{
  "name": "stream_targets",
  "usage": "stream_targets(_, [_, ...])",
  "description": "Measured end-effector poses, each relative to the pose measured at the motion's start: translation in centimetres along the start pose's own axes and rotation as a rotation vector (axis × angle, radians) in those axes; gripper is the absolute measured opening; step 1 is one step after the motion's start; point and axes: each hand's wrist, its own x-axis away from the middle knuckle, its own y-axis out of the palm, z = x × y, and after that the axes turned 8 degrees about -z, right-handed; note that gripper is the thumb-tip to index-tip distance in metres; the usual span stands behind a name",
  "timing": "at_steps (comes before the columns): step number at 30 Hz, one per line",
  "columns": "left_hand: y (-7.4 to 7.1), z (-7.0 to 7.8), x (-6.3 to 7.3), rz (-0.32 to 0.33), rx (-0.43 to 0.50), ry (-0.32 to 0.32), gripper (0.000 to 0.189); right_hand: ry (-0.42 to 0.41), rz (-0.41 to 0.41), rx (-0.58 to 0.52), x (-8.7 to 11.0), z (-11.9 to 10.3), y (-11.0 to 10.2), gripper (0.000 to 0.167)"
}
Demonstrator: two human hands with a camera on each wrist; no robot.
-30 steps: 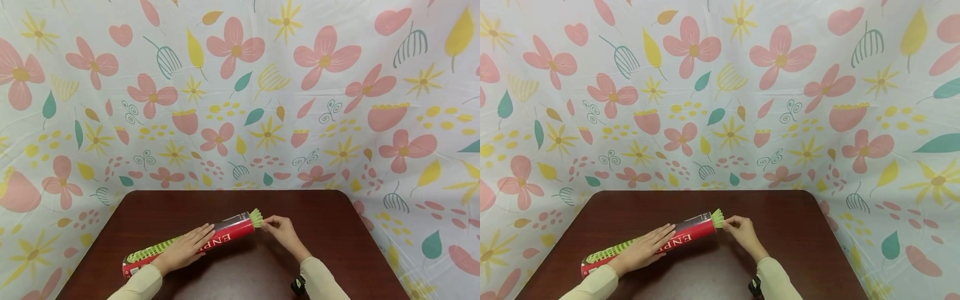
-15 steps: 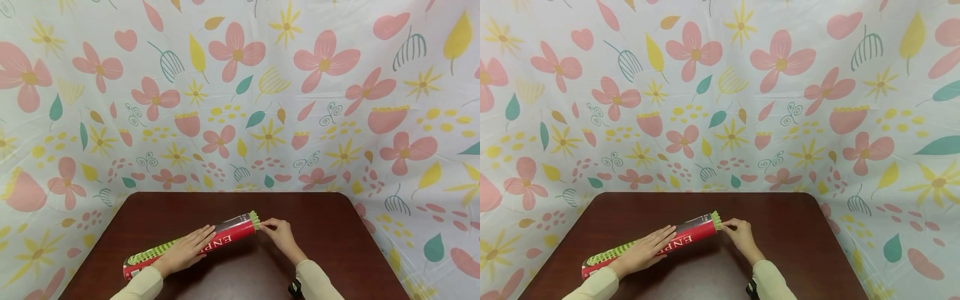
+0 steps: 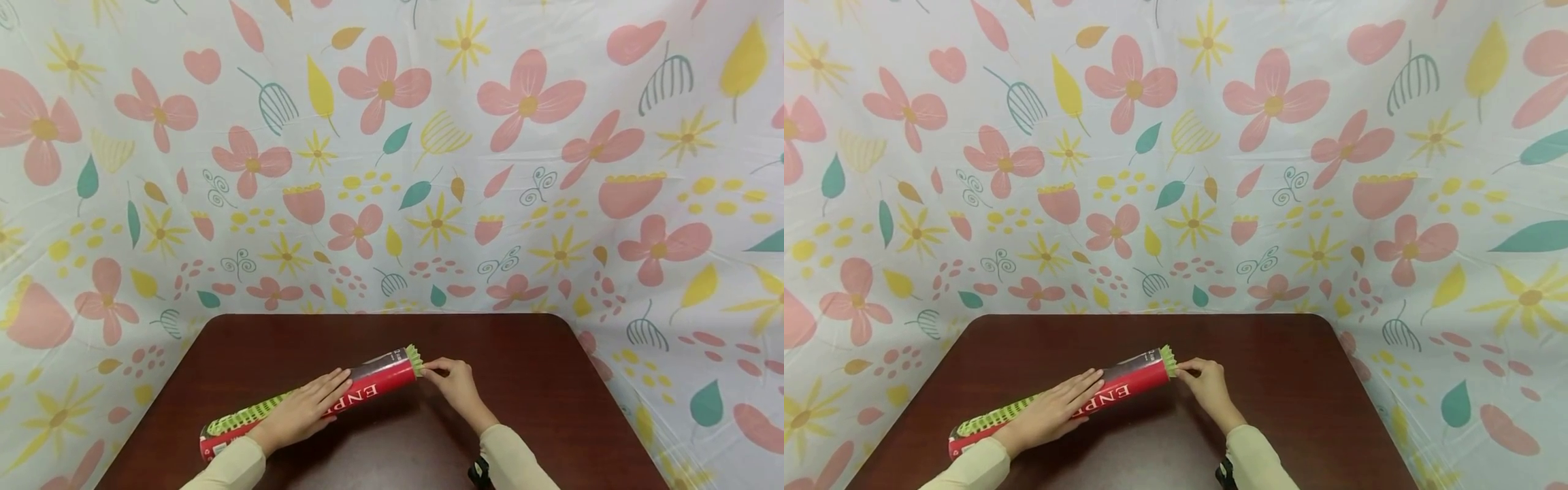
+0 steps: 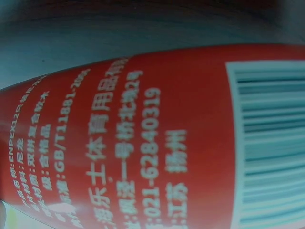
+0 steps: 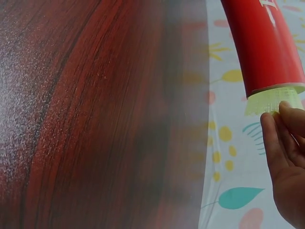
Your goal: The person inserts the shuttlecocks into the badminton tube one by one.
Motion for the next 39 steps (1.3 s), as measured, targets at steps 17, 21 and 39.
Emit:
stream_targets(17, [-0.2, -0.2, -0.4, 0.015, -0.005, 0.034, 0.092, -0.066, 0.027, 0.004, -0.6, -0.2, 1.3, 0.011])
stream_targets(21, [-0.2, -0.2, -0.4, 0.017, -0.009, 0.028, 0.092, -0.066, 0.020, 0.002, -0.7, -0.2, 1.5, 0.010])
stream_targets(39, [0.5, -0.4, -0.2, 0.009, -0.019, 0.023, 0.090, -0.135, -0.117, 0.003, -0.1, 0.5, 1.0, 0.018])
